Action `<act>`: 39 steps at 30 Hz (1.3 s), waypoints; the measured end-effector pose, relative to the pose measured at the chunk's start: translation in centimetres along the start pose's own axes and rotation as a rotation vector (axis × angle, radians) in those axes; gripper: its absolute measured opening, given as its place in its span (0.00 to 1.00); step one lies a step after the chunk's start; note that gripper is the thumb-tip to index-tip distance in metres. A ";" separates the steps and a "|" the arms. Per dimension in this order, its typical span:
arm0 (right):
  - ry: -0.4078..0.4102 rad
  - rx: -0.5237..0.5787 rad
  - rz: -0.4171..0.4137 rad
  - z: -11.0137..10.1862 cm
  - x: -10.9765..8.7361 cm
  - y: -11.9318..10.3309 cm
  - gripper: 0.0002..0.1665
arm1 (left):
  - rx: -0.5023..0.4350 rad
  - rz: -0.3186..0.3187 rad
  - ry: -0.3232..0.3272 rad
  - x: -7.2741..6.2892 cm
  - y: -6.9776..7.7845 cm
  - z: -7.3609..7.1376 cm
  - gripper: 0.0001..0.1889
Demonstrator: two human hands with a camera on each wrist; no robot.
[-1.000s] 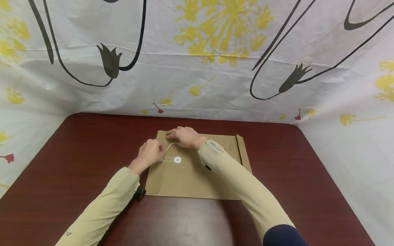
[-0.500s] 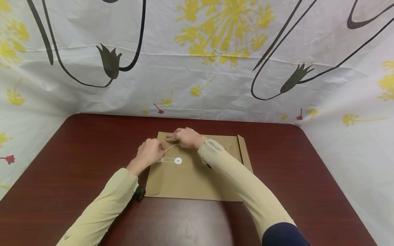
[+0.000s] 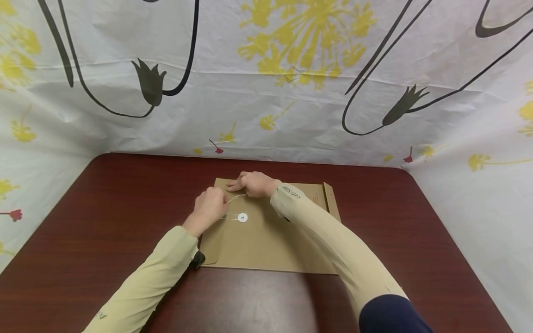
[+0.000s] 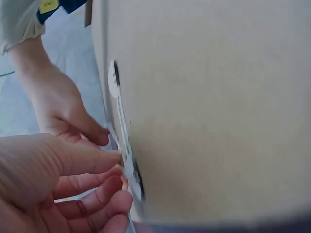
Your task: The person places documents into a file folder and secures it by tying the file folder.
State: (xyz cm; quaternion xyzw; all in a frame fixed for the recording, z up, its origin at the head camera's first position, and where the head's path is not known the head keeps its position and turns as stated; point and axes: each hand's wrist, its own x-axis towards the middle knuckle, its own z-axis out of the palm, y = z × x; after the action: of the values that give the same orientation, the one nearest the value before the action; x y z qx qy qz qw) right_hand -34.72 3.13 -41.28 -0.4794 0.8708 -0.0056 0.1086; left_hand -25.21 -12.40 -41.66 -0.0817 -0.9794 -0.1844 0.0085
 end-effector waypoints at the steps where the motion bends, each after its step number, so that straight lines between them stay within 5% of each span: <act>1: 0.003 -0.004 -0.007 0.0 0.0 0.1 0.30 | 0.011 -0.004 0.001 0.1 0.1 0.1 0.10; 10: 0.015 -0.024 -0.052 0.3 0.3 0.9 0.27 | 0.010 0.025 -0.133 0.8 0.6 0.3 0.16; 18: 0.017 -0.009 -0.069 -0.2 0.4 0.9 0.26 | -0.013 0.145 -0.028 0.3 1.4 0.7 0.18; 24: -0.005 0.012 -0.051 -0.2 0.5 0.8 0.24 | -0.060 0.261 -0.016 0.1 2.7 1.5 0.23; 35: -0.012 0.034 -0.068 -0.5 0.4 0.8 0.24 | 0.139 0.246 0.101 -0.3 5.2 3.0 0.10; 39: -0.002 0.026 -0.088 -0.4 0.3 0.7 0.24 | 0.196 0.264 0.096 -0.5 5.7 3.5 0.08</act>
State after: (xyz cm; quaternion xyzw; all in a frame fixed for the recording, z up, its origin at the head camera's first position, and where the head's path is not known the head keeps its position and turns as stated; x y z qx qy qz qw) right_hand -35.57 3.24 -41.01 -0.5159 0.8486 -0.0211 0.1153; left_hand -23.69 -5.97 -42.90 -0.1993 -0.9720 -0.0890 0.0874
